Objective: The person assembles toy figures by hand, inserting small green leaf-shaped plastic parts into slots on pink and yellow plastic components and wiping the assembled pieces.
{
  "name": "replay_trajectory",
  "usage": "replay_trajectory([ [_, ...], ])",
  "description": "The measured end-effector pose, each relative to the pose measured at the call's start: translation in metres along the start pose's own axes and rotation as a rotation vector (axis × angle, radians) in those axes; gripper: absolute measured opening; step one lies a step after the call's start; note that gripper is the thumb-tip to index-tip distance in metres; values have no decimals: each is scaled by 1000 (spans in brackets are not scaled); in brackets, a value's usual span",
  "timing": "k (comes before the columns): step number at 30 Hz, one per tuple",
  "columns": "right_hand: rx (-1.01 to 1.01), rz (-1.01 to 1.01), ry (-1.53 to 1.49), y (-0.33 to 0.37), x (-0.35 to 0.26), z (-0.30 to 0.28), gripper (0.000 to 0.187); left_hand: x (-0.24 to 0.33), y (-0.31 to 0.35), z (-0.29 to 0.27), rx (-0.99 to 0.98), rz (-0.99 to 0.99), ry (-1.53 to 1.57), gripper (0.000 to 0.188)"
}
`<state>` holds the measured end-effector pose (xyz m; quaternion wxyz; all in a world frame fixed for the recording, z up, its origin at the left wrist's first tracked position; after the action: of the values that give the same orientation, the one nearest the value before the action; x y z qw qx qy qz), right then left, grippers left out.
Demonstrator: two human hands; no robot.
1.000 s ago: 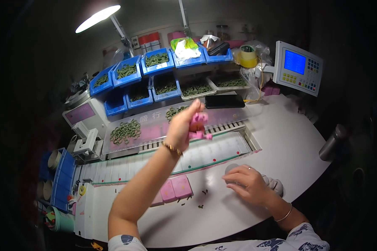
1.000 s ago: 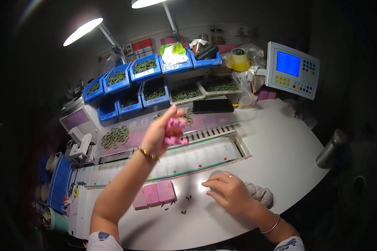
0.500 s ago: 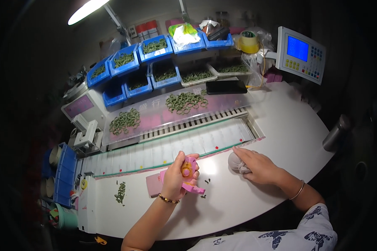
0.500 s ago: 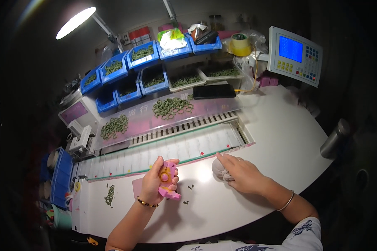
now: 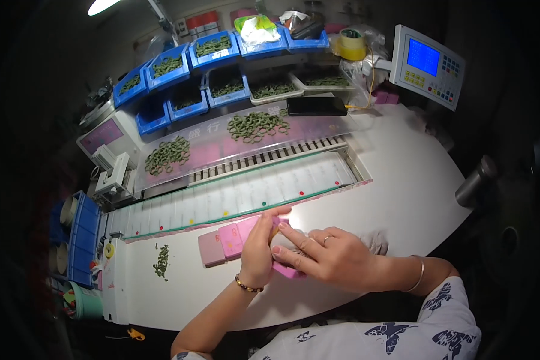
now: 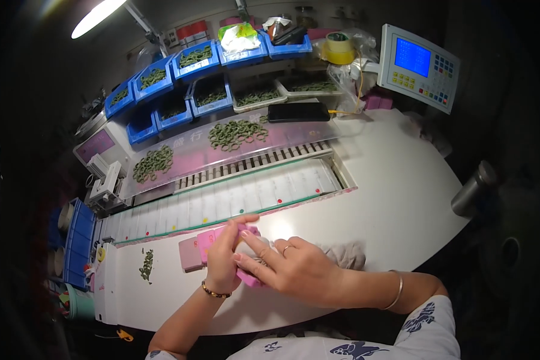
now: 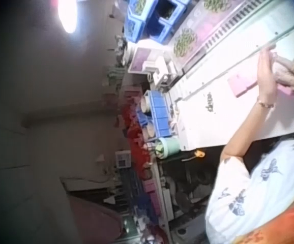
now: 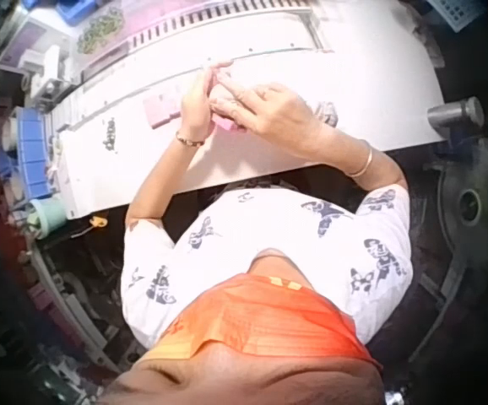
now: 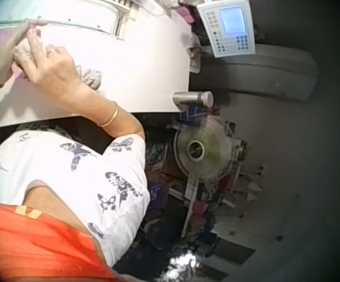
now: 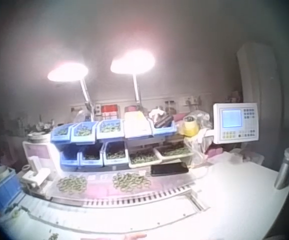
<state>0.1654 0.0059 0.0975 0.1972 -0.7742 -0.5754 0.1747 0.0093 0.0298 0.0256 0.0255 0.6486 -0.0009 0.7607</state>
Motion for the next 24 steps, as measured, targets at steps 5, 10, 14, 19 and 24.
replay_trajectory([
  [5,21,84,-112,-10,11,-30,42,0,12,-11,51,-116,22,43],
  [10,68,-1,56,-13,-18,-7,43,24,10,-3,-158,-209,161,37],
  [14,38,-21,-1,-4,-14,0,44,2,13,-7,-94,-212,88,39],
  [19,-146,104,-26,12,15,5,49,11,-2,-24,87,-34,-74,41],
  [24,-245,321,114,58,61,25,54,9,-12,-57,185,-166,229,57],
])
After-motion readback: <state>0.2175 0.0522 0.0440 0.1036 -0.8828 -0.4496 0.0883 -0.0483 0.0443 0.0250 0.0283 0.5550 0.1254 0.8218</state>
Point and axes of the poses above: each hand's wrist, its own y-axis away from the middle knuckle, its own z-axis out of the palm, x = y × z, the point moved 3 cm from there along -y, towards the middle knuckle, and after that the axes turned 15 degrees about -y, right-handed, at the moved point
